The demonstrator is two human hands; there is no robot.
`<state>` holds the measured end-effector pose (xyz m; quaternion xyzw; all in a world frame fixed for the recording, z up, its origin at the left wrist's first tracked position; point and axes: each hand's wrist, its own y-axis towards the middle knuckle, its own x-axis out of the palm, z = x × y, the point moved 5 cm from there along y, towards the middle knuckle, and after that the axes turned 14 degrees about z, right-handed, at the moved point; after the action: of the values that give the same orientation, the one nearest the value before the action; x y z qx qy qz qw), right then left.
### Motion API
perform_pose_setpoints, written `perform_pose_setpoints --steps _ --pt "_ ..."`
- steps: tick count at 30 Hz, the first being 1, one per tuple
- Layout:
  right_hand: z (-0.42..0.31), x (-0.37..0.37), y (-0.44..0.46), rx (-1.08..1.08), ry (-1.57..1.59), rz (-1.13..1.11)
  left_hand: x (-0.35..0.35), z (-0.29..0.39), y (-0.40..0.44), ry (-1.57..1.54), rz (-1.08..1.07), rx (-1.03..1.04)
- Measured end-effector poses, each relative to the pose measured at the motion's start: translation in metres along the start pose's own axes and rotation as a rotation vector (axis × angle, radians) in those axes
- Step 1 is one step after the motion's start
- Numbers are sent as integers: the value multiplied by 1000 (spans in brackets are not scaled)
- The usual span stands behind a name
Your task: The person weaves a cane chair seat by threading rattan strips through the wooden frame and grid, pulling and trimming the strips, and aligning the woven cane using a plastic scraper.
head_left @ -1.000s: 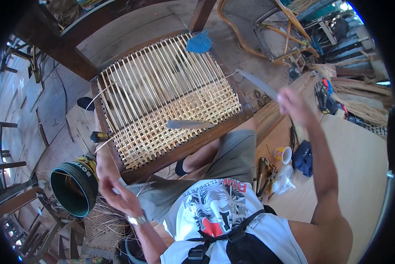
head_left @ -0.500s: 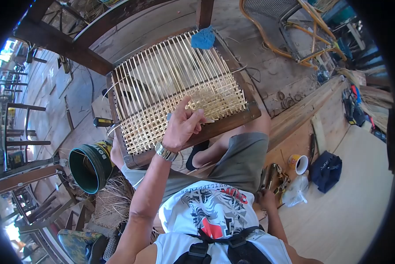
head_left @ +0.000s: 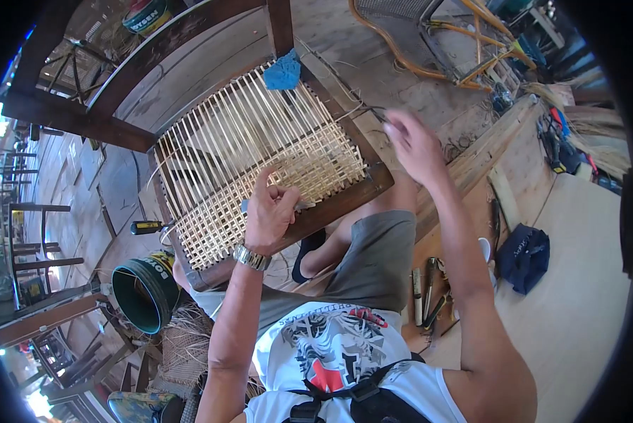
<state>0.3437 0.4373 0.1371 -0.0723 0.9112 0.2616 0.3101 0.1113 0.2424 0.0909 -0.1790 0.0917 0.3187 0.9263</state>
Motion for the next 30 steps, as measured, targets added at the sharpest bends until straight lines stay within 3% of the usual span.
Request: perform_pose_setpoints --steps 3,5,8,9,10,13,24,26,28,30 --pt "11 56 36 -150 76 -1 2 4 0 24 9 -28" --pt "13 95 45 -168 -250 -369 5 9 0 30 -24 18" --pt "-4 79 54 -68 -193 -401 7 -6 0 99 29 54" --pt "7 80 51 -167 -180 -255 7 -8 -1 131 37 97" --pt "11 83 50 -165 -190 -258 7 -8 -3 123 31 93" --pt "0 80 41 -440 -25 -276 5 -3 -5 -49 -5 13" --pt "-12 94 62 -156 -45 -416 2 -13 -13 -181 9 19" --pt "-7 101 66 -131 -218 -613 2 -15 -12 -231 -24 -25" --pt "-3 105 73 -130 -142 -630 -1 -13 -11 -261 -43 -70" --pt "3 104 81 68 -179 -660 -1 -10 -10 -270 -92 -111"
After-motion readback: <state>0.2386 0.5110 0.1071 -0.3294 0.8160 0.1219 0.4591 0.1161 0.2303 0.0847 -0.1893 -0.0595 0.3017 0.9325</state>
